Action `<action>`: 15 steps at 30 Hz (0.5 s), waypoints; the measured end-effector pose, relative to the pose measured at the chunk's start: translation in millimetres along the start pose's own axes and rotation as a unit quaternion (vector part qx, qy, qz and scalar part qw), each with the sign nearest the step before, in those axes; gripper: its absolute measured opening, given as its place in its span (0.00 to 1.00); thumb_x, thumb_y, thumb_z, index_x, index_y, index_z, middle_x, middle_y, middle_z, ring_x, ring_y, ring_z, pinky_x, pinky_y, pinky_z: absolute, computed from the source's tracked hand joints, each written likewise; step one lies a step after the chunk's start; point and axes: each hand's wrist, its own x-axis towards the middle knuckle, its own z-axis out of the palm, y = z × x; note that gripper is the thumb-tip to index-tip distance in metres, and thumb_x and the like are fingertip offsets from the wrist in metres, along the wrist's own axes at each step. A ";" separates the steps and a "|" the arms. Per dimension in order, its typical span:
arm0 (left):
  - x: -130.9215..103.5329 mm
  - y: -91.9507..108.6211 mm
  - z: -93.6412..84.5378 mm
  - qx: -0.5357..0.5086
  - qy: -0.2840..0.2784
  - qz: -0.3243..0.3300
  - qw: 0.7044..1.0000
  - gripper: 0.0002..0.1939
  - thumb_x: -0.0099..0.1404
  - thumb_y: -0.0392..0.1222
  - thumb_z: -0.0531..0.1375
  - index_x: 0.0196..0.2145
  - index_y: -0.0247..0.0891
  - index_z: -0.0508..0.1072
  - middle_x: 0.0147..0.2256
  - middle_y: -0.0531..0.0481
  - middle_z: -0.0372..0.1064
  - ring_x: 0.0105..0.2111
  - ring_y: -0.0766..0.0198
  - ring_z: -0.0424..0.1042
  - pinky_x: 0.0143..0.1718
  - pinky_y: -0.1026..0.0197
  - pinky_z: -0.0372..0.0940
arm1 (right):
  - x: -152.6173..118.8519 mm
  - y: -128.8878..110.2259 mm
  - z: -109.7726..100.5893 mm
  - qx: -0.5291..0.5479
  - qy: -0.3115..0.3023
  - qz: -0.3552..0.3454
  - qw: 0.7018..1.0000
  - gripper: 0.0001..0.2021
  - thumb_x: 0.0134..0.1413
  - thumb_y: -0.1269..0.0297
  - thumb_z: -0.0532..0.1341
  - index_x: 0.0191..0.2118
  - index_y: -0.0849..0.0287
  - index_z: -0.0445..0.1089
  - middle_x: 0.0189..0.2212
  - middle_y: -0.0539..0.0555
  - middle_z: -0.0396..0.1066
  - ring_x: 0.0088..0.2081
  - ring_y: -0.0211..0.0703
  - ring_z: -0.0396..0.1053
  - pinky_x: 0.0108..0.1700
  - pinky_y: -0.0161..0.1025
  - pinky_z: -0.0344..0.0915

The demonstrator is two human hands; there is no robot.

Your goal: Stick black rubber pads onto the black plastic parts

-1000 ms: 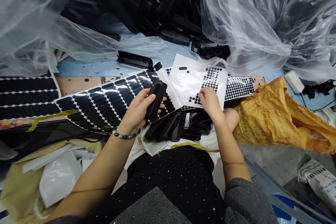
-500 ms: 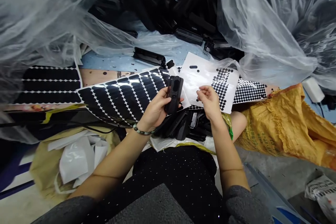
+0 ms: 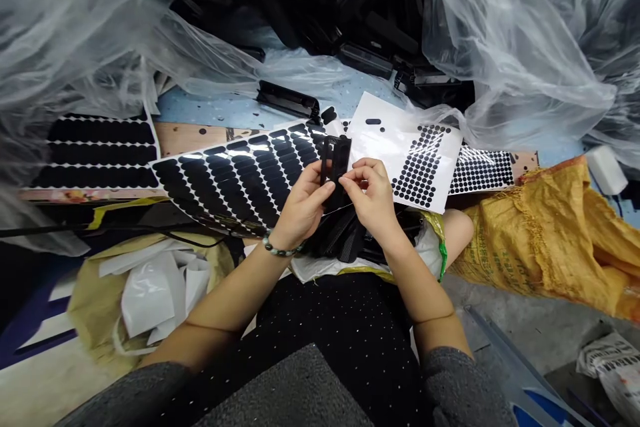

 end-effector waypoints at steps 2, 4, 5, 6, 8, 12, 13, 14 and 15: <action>-0.8 -0.9 -1.2 0.011 0.003 0.006 1.000 0.19 0.61 0.50 0.61 0.49 0.44 0.67 0.51 0.48 0.69 0.54 0.61 0.68 0.59 0.57 0.62 | 2.3 4.5 1.0 -0.001 0.019 0.015 1.000 0.08 0.46 0.63 0.67 0.26 0.55 0.67 0.38 0.51 0.66 0.39 0.39 0.67 0.38 0.38 0.71; -2.5 -0.1 -2.1 0.000 -0.008 -0.010 1.000 0.20 0.61 0.50 0.62 0.49 0.44 0.67 0.49 0.48 0.70 0.52 0.61 0.70 0.57 0.57 0.64 | 6.4 9.8 0.9 0.026 0.028 0.048 0.998 0.15 0.39 0.60 0.71 0.28 0.54 0.64 0.37 0.49 0.65 0.36 0.38 0.66 0.36 0.37 0.70; -3.4 1.2 -2.4 -0.015 -0.024 -0.028 0.999 0.20 0.61 0.50 0.62 0.49 0.44 0.67 0.48 0.48 0.71 0.50 0.61 0.72 0.54 0.56 0.66 | 8.8 12.2 0.2 0.055 0.021 0.064 0.996 0.18 0.36 0.57 0.72 0.30 0.54 0.64 0.37 0.49 0.66 0.36 0.37 0.67 0.36 0.37 0.70; -3.9 3.2 -2.6 -0.031 -0.047 -0.049 0.997 0.20 0.61 0.50 0.62 0.49 0.43 0.67 0.47 0.48 0.72 0.48 0.61 0.73 0.52 0.56 0.68 | 11.1 14.1 -1.0 0.092 0.005 0.078 0.993 0.22 0.34 0.54 0.73 0.33 0.53 0.64 0.38 0.49 0.67 0.36 0.38 0.68 0.37 0.38 0.71; -1.9 9.0 -4.3 -0.038 -0.105 -0.080 0.991 0.19 0.62 0.50 0.61 0.48 0.42 0.69 0.43 0.48 0.73 0.43 0.61 0.75 0.47 0.56 0.70 | 14.0 15.8 -5.6 0.165 -0.033 0.090 0.982 0.25 0.37 0.46 0.71 0.40 0.52 0.65 0.40 0.50 0.71 0.39 0.40 0.71 0.42 0.41 0.72; 26.3 24.4 -24.4 0.135 -0.115 -0.024 0.984 0.11 0.63 0.46 0.61 0.40 0.37 0.75 0.39 0.46 0.74 0.42 0.59 0.73 0.51 0.52 0.68 | 9.9 14.7 -27.0 0.177 -0.064 0.072 0.979 0.25 0.44 0.41 0.66 0.43 0.51 0.69 0.41 0.52 0.74 0.40 0.42 0.73 0.43 0.43 0.73; 38.7 28.1 -33.8 0.193 -0.066 0.011 0.979 0.08 0.64 0.43 0.61 0.39 0.38 0.75 0.41 0.46 0.74 0.46 0.58 0.72 0.55 0.51 0.65 | 7.4 14.9 -35.0 0.146 -0.091 0.066 0.983 0.23 0.47 0.41 0.65 0.43 0.52 0.70 0.40 0.52 0.74 0.38 0.42 0.72 0.41 0.42 0.72; 52.5 31.3 -44.4 0.239 0.004 0.049 0.970 0.07 0.64 0.40 0.60 0.39 0.39 0.75 0.44 0.46 0.73 0.50 0.57 0.69 0.59 0.50 0.61 | 4.7 15.8 -43.4 0.103 -0.118 0.056 0.986 0.21 0.50 0.42 0.63 0.41 0.52 0.72 0.40 0.53 0.74 0.37 0.41 0.72 0.39 0.42 0.72; 66.8 33.8 -55.2 0.276 0.068 0.080 0.955 0.06 0.63 0.36 0.61 0.40 0.40 0.75 0.47 0.47 0.71 0.55 0.55 0.65 0.63 0.50 0.55 | 2.3 17.4 -51.8 0.050 -0.130 0.041 0.989 0.19 0.53 0.43 0.61 0.40 0.53 0.73 0.40 0.53 0.74 0.36 0.41 0.71 0.39 0.43 0.71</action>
